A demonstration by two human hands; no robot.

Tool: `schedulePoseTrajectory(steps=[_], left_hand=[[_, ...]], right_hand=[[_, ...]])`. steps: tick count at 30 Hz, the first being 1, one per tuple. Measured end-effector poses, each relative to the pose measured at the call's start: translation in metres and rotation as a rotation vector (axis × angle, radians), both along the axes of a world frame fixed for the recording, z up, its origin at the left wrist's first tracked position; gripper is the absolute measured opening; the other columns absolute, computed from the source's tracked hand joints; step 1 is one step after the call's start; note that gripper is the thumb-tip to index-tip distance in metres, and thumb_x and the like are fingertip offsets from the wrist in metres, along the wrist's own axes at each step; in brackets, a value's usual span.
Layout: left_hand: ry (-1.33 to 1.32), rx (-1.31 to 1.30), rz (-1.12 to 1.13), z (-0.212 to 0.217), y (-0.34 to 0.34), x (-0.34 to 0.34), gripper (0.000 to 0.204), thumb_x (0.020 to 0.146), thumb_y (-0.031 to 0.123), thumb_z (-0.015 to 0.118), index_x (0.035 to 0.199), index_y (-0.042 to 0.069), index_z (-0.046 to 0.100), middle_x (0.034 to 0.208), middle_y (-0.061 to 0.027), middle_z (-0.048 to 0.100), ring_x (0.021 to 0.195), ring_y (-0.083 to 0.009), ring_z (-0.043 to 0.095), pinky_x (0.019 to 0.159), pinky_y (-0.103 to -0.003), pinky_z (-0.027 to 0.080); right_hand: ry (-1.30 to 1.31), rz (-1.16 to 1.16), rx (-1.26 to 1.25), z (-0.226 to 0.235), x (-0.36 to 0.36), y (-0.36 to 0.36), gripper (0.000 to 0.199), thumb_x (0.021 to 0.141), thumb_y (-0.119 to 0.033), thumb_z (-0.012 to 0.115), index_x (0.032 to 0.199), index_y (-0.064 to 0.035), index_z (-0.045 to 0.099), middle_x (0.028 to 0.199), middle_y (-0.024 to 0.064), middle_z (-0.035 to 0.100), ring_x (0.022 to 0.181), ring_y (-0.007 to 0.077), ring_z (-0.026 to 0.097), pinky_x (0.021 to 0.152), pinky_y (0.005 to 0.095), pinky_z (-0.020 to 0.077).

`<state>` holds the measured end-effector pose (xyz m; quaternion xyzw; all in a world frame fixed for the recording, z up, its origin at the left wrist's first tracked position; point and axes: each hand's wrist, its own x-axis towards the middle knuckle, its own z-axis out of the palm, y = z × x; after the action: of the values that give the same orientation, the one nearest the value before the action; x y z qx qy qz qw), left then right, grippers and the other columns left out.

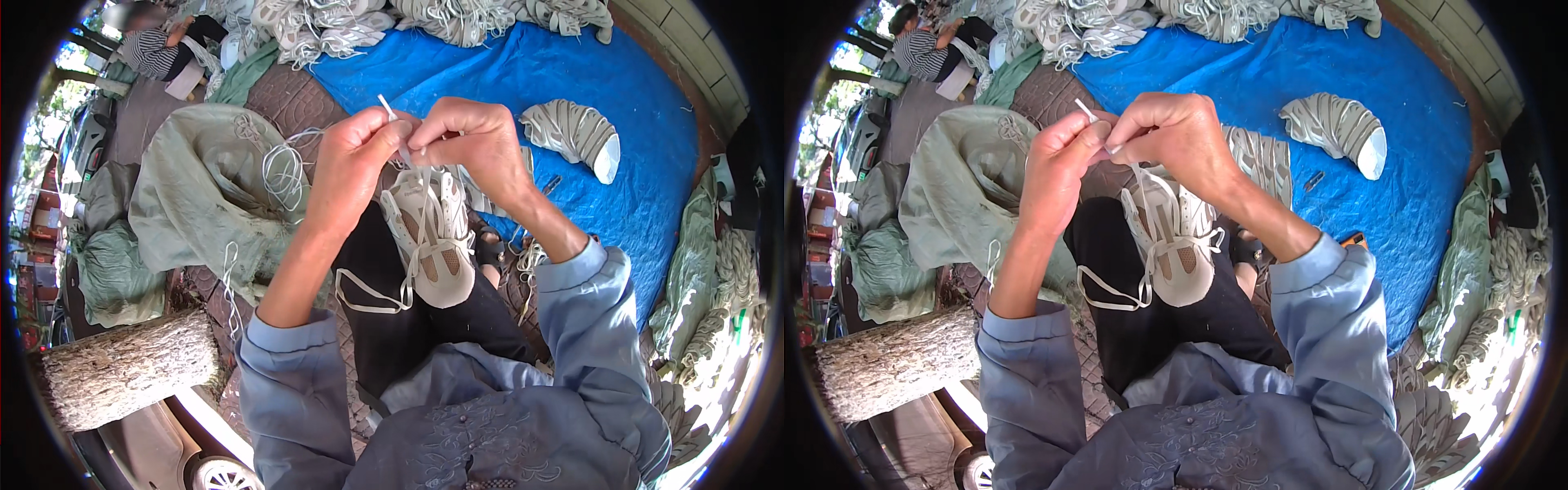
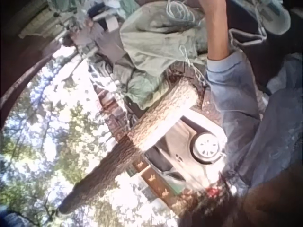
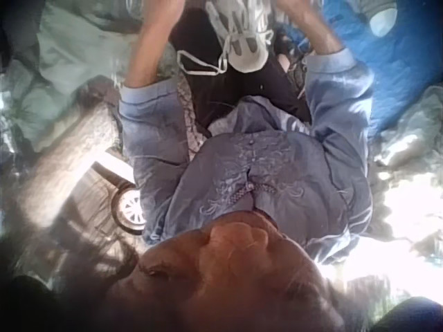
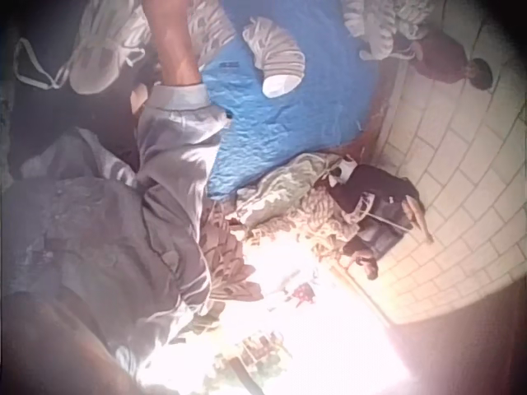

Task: The person laces a white sneaker by hand, threading the laces through the eyelets and pulling them tight. They repeat this process on a second shoe, ensuring the laces are evenly distributed and secured.

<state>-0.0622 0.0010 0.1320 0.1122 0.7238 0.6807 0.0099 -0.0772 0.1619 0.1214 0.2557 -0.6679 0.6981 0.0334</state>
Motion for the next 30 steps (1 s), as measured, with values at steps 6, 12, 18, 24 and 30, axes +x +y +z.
schedulePoseTrajectory(steps=[6,12,18,24,30], left_hand=[[-0.051,-0.055,-0.060,-0.021,-0.006,0.008,0.023,0.085,0.015,0.049,0.086,-0.006,0.058,0.075,-0.0056,0.059,0.068,-0.0089,0.055,0.063,-0.023,0.045],[-0.144,0.252,-0.084,0.003,0.005,0.009,0.027,0.086,0.019,0.048,0.093,-0.006,0.055,0.079,-0.0093,0.060,0.071,-0.0183,0.062,0.066,-0.025,0.049],[0.002,0.278,0.083,0.002,-0.008,-0.002,0.021,0.083,0.018,0.050,0.084,-0.001,0.057,0.065,-0.0055,0.056,0.050,-0.0137,0.054,0.050,-0.022,0.041],[0.369,0.459,-0.060,0.121,-0.111,-0.091,0.017,0.088,0.015,0.043,0.091,-0.001,0.048,0.068,-0.0038,0.048,0.058,-0.0120,0.047,0.055,-0.025,0.042],[0.295,-0.203,0.181,0.101,-0.102,-0.102,0.023,0.085,0.015,0.050,0.101,-0.002,0.049,0.075,-0.0091,0.055,0.067,-0.0188,0.054,0.064,-0.030,0.046]], right_hand=[[0.039,-0.082,-0.005,0.006,-0.010,-0.010,0.005,0.063,0.004,0.066,0.066,0.0019,0.062,0.066,0.0042,0.059,0.060,0.0075,0.055,0.054,0.0202,0.0433],[-0.009,-0.006,0.065,0.031,-0.022,-0.019,0.005,0.063,0.001,0.066,0.066,0.0016,0.062,0.064,0.0037,0.059,0.057,0.0076,0.053,0.051,0.0201,0.0414],[-0.250,0.386,-0.121,-0.019,-0.035,-0.019,0.064,0.061,-0.026,0.070,0.116,-0.0006,0.049,0.102,0.0105,0.058,0.094,0.0199,0.054,0.087,0.0334,0.0387],[-0.603,0.764,-0.048,-0.091,0.001,-0.046,0.085,0.046,-0.014,0.069,0.124,0.0012,0.040,0.112,0.0170,0.055,0.105,0.0253,0.052,0.092,0.0351,0.0374],[-0.734,0.749,-0.104,-0.107,0.014,-0.035,0.052,0.060,-0.013,0.062,0.108,0.0037,0.054,0.080,0.0119,0.062,0.079,0.0186,0.059,0.079,0.0295,0.0425]])
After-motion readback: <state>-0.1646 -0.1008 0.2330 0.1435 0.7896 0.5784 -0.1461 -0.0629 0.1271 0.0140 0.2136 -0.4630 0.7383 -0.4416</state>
